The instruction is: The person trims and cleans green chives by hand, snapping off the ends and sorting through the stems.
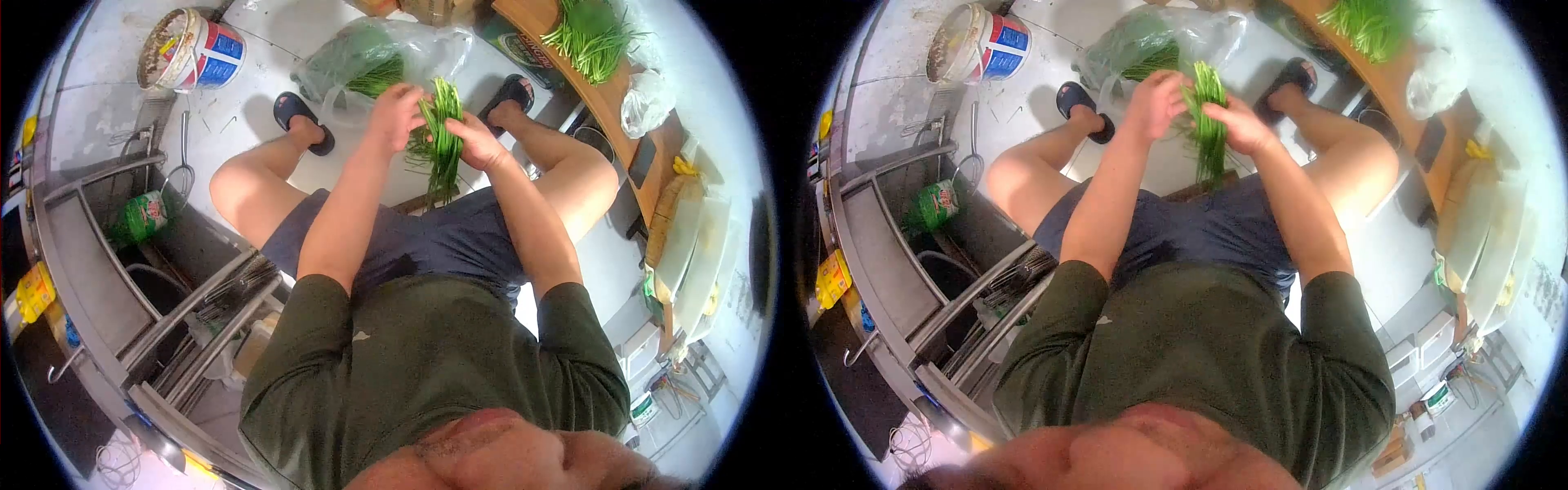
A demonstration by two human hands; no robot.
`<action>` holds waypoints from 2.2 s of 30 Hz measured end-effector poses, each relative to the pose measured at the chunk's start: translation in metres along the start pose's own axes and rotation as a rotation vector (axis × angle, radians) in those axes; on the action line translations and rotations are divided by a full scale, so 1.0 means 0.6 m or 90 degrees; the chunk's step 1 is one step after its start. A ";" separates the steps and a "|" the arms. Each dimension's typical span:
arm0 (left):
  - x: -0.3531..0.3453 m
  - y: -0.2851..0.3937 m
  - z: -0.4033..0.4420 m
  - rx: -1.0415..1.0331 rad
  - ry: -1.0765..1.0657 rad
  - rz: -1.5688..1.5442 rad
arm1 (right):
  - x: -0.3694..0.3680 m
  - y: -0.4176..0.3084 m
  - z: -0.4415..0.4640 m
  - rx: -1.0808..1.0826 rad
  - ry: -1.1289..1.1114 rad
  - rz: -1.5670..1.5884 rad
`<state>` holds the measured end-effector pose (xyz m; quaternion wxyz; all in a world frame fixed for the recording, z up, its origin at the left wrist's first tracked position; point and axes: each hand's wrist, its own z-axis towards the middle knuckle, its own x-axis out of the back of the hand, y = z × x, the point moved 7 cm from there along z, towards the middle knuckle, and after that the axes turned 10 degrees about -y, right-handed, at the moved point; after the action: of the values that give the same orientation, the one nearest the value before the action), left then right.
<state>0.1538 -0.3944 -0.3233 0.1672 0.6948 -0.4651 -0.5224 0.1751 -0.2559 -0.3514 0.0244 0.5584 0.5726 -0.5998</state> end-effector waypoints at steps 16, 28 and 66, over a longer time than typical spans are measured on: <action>0.003 0.000 -0.016 0.013 0.002 0.076 | 0.037 -0.017 -0.003 0.143 0.140 0.055; 0.006 0.028 -0.043 -0.015 0.008 0.190 | 0.066 -0.022 -0.009 0.135 0.186 0.152; 0.126 -0.065 0.129 0.027 0.065 0.205 | 0.101 -0.008 0.028 -0.074 0.238 -0.181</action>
<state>0.1056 -0.4168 -0.4249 0.2575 0.6404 -0.5722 -0.4429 0.1383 -0.2291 -0.3955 -0.1345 0.5711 0.6737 -0.4494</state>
